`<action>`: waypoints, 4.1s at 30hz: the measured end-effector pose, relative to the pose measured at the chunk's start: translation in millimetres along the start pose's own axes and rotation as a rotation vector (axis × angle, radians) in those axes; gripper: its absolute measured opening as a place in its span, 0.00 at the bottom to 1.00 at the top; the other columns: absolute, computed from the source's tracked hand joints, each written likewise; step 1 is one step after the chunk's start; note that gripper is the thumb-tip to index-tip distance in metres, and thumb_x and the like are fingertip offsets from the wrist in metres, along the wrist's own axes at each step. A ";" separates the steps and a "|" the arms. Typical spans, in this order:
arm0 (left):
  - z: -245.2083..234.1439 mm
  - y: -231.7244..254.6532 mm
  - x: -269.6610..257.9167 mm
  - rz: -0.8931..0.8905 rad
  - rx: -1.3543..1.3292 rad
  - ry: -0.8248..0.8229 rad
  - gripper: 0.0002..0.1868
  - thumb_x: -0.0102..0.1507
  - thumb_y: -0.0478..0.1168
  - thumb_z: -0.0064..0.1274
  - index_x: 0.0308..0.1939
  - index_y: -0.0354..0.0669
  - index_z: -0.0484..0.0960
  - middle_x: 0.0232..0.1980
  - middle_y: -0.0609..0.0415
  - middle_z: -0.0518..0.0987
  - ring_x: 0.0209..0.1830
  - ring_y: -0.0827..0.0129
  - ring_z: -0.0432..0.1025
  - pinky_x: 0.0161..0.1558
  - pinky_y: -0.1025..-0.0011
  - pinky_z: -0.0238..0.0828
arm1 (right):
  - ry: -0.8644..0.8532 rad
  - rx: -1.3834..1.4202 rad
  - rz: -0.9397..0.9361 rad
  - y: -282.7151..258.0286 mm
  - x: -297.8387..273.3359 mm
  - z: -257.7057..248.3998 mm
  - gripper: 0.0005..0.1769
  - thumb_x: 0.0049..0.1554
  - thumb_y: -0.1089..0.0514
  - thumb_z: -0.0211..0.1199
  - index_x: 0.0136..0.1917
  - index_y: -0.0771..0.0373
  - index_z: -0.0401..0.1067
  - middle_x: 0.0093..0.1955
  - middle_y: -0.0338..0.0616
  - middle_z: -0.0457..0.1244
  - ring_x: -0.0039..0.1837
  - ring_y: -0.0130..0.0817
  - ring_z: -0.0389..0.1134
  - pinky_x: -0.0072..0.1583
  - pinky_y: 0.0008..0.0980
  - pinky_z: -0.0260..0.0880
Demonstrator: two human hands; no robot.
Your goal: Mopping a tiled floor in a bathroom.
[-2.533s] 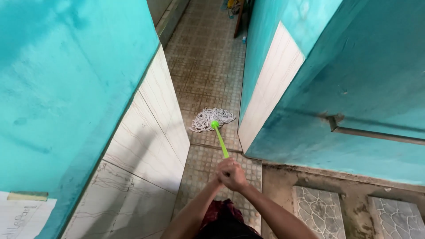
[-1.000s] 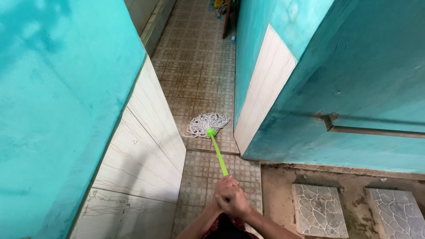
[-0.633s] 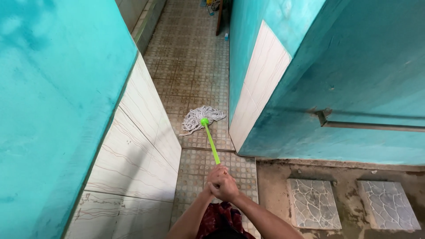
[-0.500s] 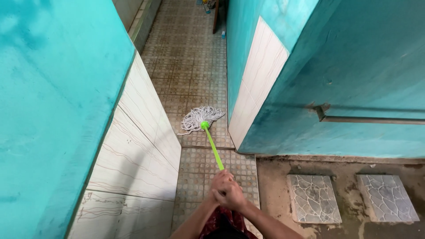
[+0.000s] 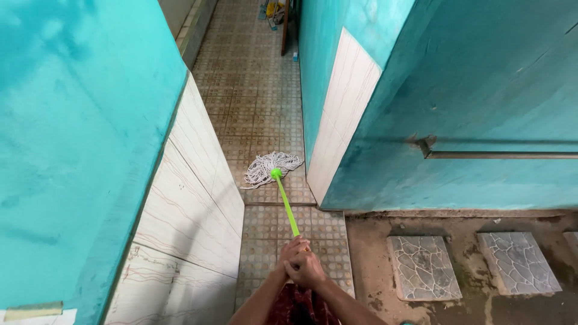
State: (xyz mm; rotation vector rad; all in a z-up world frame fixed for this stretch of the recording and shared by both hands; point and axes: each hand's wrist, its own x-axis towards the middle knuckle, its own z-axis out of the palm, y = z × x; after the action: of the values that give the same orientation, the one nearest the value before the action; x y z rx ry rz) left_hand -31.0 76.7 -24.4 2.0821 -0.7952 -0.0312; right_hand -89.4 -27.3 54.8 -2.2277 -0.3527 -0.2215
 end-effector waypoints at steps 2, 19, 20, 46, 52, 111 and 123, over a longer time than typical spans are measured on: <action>0.8 13.0 -5.7 0.016 -0.029 0.039 0.09 0.58 0.41 0.56 0.40 0.43 0.80 0.57 0.51 0.80 0.68 0.50 0.65 0.54 0.50 0.63 | -0.030 0.010 0.075 -11.9 -6.0 -13.1 0.17 0.51 0.58 0.72 0.25 0.66 0.72 0.24 0.50 0.64 0.28 0.46 0.65 0.35 0.42 0.67; 27.2 -16.8 -20.5 -0.003 -0.079 -0.025 0.10 0.63 0.41 0.53 0.45 0.41 0.78 0.58 0.49 0.79 0.65 0.50 0.68 0.63 0.57 0.66 | -0.018 0.052 -0.177 -21.7 -19.7 -14.9 0.16 0.52 0.62 0.69 0.26 0.67 0.69 0.27 0.52 0.64 0.32 0.51 0.66 0.40 0.44 0.68; 31.3 -11.2 -20.9 0.025 -0.033 0.038 0.11 0.64 0.42 0.54 0.46 0.40 0.79 0.59 0.48 0.79 0.67 0.50 0.67 0.63 0.57 0.65 | 0.002 0.073 -0.138 -22.8 -22.3 -19.7 0.15 0.51 0.61 0.70 0.27 0.67 0.70 0.27 0.52 0.64 0.31 0.50 0.66 0.38 0.43 0.68; 80.1 150.8 -101.0 0.101 0.101 0.204 0.06 0.66 0.41 0.46 0.34 0.45 0.72 0.39 0.54 0.73 0.48 0.58 0.69 0.59 0.63 0.68 | 0.015 0.090 -0.204 -66.8 -153.7 -96.6 0.12 0.50 0.64 0.70 0.27 0.66 0.72 0.26 0.51 0.65 0.29 0.46 0.67 0.35 0.40 0.68; 78.4 159.5 -103.0 0.142 -0.166 0.291 0.04 0.60 0.37 0.49 0.35 0.41 0.73 0.41 0.51 0.75 0.47 0.56 0.69 0.55 0.63 0.68 | -0.107 0.142 -0.143 -31.6 -160.8 -75.5 0.17 0.53 0.63 0.69 0.25 0.64 0.71 0.24 0.47 0.65 0.26 0.43 0.67 0.31 0.37 0.68; 81.4 195.7 -297.9 0.031 -0.008 -0.050 0.09 0.63 0.44 0.53 0.38 0.43 0.76 0.51 0.51 0.76 0.64 0.56 0.66 0.69 0.56 0.54 | 0.017 0.103 0.094 -158.4 -331.5 -18.5 0.18 0.49 0.62 0.72 0.23 0.67 0.68 0.22 0.50 0.61 0.23 0.44 0.61 0.30 0.41 0.61; 61.1 194.7 -285.3 0.116 0.121 0.024 0.12 0.62 0.47 0.55 0.30 0.45 0.75 0.39 0.55 0.77 0.53 0.60 0.72 0.67 0.61 0.59 | 0.093 0.066 -0.092 -168.1 -302.2 -12.8 0.18 0.51 0.62 0.71 0.24 0.65 0.66 0.24 0.49 0.61 0.26 0.44 0.62 0.30 0.40 0.62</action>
State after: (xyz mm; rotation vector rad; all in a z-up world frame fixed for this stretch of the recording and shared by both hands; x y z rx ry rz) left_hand -378.6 109.3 9.2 2.1421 -0.9214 0.1075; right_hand -430.1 10.6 101.6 -2.1309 -0.4061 -0.3562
